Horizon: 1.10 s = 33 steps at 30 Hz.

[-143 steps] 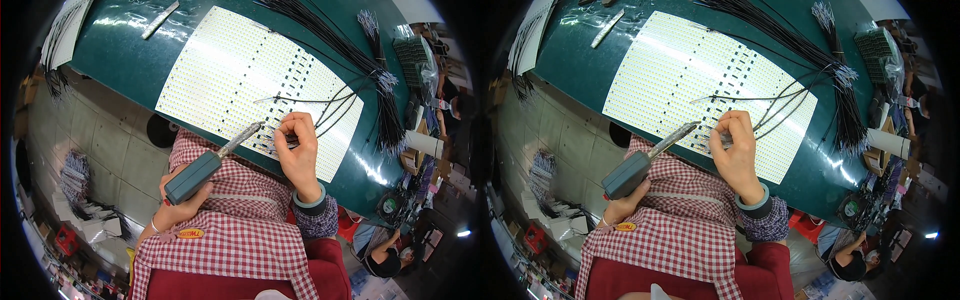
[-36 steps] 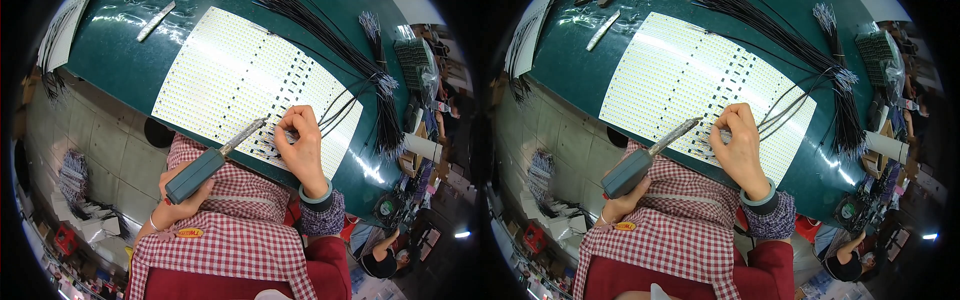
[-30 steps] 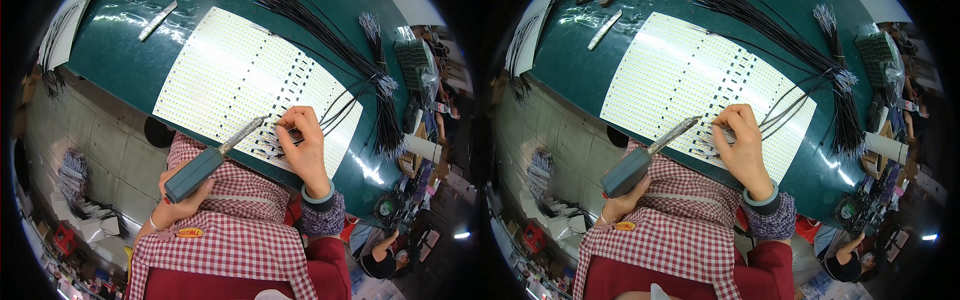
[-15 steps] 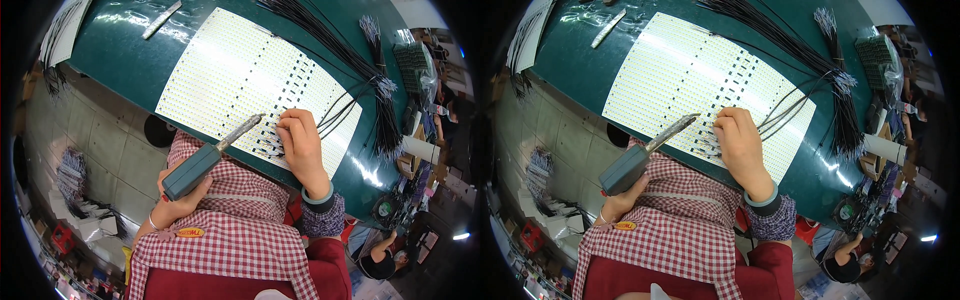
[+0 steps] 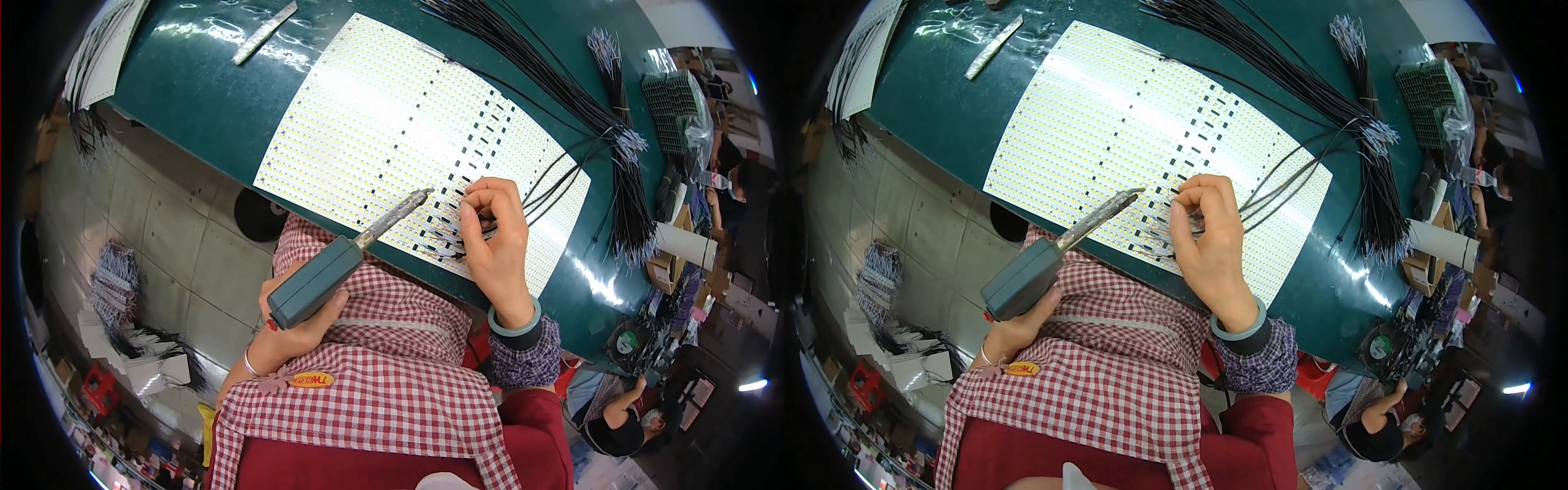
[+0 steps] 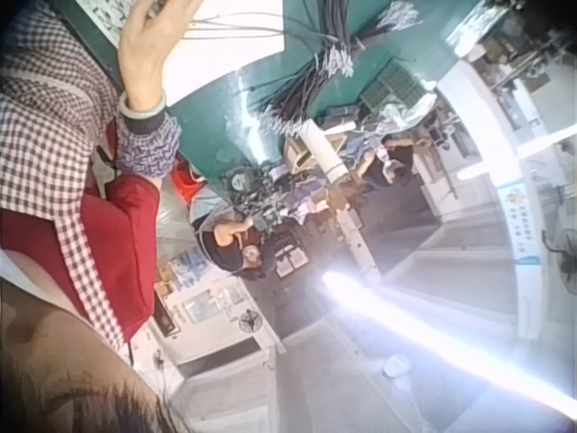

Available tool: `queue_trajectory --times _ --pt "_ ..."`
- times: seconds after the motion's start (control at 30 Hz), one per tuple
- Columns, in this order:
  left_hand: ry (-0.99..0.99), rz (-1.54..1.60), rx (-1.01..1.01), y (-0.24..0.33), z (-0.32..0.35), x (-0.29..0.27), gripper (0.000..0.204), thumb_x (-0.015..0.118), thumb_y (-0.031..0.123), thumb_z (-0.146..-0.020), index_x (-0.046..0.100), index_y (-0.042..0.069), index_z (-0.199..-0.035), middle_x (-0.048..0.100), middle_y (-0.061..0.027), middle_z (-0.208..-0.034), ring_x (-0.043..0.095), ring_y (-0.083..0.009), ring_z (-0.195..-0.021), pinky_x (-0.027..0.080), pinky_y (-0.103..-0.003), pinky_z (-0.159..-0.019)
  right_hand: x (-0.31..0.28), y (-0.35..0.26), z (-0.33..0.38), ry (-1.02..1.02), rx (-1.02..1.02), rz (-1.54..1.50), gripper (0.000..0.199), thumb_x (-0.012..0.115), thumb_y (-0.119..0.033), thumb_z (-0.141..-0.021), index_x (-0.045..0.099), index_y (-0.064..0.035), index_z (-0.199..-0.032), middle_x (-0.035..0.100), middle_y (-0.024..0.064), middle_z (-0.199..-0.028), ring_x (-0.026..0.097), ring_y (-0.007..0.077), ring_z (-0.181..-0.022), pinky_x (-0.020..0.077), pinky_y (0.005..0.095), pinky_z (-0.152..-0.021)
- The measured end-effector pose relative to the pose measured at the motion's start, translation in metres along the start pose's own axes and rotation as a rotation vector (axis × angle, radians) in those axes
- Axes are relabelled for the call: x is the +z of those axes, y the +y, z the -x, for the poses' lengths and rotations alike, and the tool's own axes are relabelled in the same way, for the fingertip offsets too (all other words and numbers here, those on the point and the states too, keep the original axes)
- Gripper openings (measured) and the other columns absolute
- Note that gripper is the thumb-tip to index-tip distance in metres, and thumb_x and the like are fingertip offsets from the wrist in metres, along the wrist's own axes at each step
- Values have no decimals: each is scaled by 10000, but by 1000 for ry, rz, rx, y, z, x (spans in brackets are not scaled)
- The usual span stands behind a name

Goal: The person solders wires to an LED board using a soldering tool, then lifts and sets the completed board aside.

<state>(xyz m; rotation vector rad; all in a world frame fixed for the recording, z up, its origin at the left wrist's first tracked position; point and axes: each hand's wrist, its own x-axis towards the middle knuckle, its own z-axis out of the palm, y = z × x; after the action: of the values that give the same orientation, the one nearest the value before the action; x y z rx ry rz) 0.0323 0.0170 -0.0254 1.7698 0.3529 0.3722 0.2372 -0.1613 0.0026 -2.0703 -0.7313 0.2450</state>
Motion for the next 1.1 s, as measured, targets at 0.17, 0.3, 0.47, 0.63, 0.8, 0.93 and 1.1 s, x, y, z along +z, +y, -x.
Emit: queue_trajectory --times 0.17,0.3,0.47,0.63,0.8,0.93,1.1 --pt "-22 -24 -26 0 0 0 230 748 7 -747 683 -38 -962 636 -104 -768 613 -179 -596 458 -271 -521 0 0 -2 -1 18 9 76 610 34 -846 547 33 -890 541 141 -1004 577 226 -818 488 314 -698" --pt "-28 -45 40 3 -7 1 247 752 10 -746 682 -40 -977 640 -104 -773 619 -177 -599 464 -268 -524 0 0 -3 -56 6 32 73 616 27 -837 554 32 -876 543 147 -1009 596 247 -842 495 329 -697" --pt "-77 -95 44 10 -12 -2 269 750 6 -746 677 -53 -998 665 -108 -808 653 -176 -639 499 -260 -560 2 2 -5 -78 19 92 80 629 26 -815 560 26 -856 543 155 -1021 602 300 -852 494 362 -703" --pt "-71 -107 55 13 -14 0 275 756 3 -742 671 -62 -995 682 -109 -834 666 -169 -647 512 -257 -572 4 2 -5 -72 1 106 96 641 27 -803 558 19 -850 544 153 -1017 597 315 -845 490 376 -696" --pt "-109 -70 5 12 -16 1 262 756 7 -741 668 -64 -977 682 -110 -820 667 -171 -639 510 -256 -568 5 3 -5 -65 -11 110 107 645 33 -794 555 17 -851 544 153 -1011 596 316 -841 488 378 -689" --pt "-141 -113 10 10 -15 0 254 750 13 -744 668 -62 -972 675 -115 -800 658 -184 -624 502 -259 -557 5 3 -5 -67 -16 116 109 642 39 -792 551 20 -849 543 154 -1007 595 320 -837 488 379 -683" --pt "-81 -57 -29 6 -3 -5 249 743 12 -751 674 -49 -983 668 -122 -795 649 -198 -630 495 -271 -558 4 2 -5 -68 -26 125 107 639 41 -793 549 24 -848 541 159 -1004 594 326 -829 489 385 -681"
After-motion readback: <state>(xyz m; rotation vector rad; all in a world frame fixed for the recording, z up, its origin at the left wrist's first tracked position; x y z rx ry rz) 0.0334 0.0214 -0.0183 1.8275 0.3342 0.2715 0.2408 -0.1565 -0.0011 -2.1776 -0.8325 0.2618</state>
